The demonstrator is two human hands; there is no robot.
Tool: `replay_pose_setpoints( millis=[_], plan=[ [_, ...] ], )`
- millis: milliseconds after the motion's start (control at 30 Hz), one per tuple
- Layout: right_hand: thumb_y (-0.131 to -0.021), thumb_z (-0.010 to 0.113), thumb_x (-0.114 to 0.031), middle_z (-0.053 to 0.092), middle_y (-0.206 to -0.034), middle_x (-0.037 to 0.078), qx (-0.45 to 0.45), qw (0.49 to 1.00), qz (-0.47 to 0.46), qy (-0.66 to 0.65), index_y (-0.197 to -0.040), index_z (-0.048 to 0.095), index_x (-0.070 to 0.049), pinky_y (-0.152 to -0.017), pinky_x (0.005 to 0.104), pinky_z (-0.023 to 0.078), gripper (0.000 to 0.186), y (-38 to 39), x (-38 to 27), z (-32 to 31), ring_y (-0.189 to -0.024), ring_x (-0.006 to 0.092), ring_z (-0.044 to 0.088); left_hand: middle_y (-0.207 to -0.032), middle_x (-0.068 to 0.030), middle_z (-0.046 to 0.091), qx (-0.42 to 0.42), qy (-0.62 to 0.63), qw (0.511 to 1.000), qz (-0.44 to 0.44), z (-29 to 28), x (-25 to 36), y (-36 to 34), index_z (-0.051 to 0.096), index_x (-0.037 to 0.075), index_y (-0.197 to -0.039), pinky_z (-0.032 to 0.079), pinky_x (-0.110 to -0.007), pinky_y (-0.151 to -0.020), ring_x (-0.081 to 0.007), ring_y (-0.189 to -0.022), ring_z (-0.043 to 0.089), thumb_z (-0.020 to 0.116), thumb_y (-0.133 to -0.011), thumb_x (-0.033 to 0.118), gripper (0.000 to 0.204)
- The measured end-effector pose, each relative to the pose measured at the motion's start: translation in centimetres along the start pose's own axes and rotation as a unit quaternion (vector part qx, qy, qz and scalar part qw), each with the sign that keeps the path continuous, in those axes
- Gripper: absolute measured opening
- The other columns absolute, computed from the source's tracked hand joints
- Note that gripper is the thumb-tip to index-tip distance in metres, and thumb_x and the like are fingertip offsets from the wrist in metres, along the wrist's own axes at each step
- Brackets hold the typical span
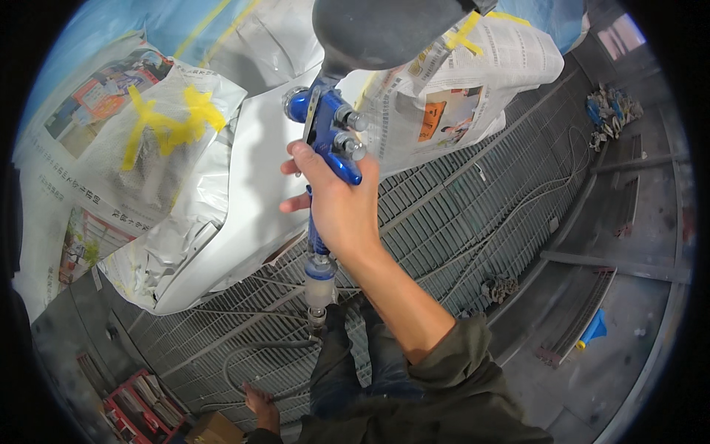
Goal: The person applies masking tape to newspaper covering a car's rear bumper, then uses a spray gun to apply white paint to the exposed bumper surface. The person moves around the vehicle to cover different areas.
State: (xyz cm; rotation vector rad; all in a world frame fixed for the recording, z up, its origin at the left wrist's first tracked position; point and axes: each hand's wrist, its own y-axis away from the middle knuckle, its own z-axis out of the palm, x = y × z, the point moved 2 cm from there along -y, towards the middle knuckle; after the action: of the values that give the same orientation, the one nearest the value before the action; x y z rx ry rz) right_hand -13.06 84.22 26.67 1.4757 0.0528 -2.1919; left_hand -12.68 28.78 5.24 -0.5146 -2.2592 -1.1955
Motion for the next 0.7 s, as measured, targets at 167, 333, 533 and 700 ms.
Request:
replay_pose_setpoints(
  millis=[167, 333, 533, 700],
  plan=[
    [-0.094, 0.062, -0.010, 0.068, -0.103, 0.017, -0.063, 0.992, 0.105, -0.012, -0.113, 0.063, 0.008, -0.051, 0.0313, 0.061, 0.026, 2.7, 1.4, 2.1, -0.088, 0.0213, 0.067, -0.054, -0.0004, 0.025, 0.059, 0.015, 0.998, -0.019, -0.6, 0.0, -0.8, 0.027, 0.016, -0.070, 0.030, -0.036, -0.042, -0.0148, -0.043, 0.027, 0.062, -0.099, 0.040, 0.051],
    [-0.093, 0.061, -0.014, 0.066, -0.096, 0.015, -0.044, 0.995, 0.094, 0.016, -0.100, 0.065, 0.009, -0.050, 0.0317, 0.058, 0.024, 0.5, 1.6, 2.2, -0.082, 0.0188, 0.065, -0.054, -0.0002, 0.026, 0.024, 0.016, 0.999, -0.015, -0.6, 0.4, -1.0, 0.028, 0.015, -0.071, 0.030, -0.037, -0.043, -0.0149, -0.043, 0.027, 0.063, -0.099, 0.040, 0.051],
    [-0.094, 0.059, -0.013, 0.067, -0.105, 0.018, 0.024, 0.999, -0.005, 0.042, -0.116, 0.060, 0.011, -0.051, 0.0320, 0.059, 0.033, -1.0, -1.4, 0.3, -0.094, 0.0221, 0.067, -0.061, 0.0007, 0.030, -0.048, -0.023, 0.998, 0.016, 0.1, 0.0, -1.9, 0.034, 0.015, -0.079, 0.032, -0.035, -0.047, -0.0132, -0.049, 0.029, 0.065, -0.098, 0.041, 0.044],
    [-0.092, 0.063, -0.012, 0.068, -0.100, 0.014, -0.053, 0.985, 0.097, 0.136, -0.112, 0.064, 0.007, -0.050, 0.0299, 0.058, 0.028, 1.1, -3.5, -0.3, -0.088, 0.0199, 0.068, -0.069, 0.0009, 0.036, -0.161, -0.081, 0.982, 0.051, 0.7, -1.1, -2.7, 0.040, 0.012, -0.094, 0.036, -0.032, -0.051, -0.0106, -0.053, 0.033, 0.065, -0.098, 0.034, 0.033]
  ],
)
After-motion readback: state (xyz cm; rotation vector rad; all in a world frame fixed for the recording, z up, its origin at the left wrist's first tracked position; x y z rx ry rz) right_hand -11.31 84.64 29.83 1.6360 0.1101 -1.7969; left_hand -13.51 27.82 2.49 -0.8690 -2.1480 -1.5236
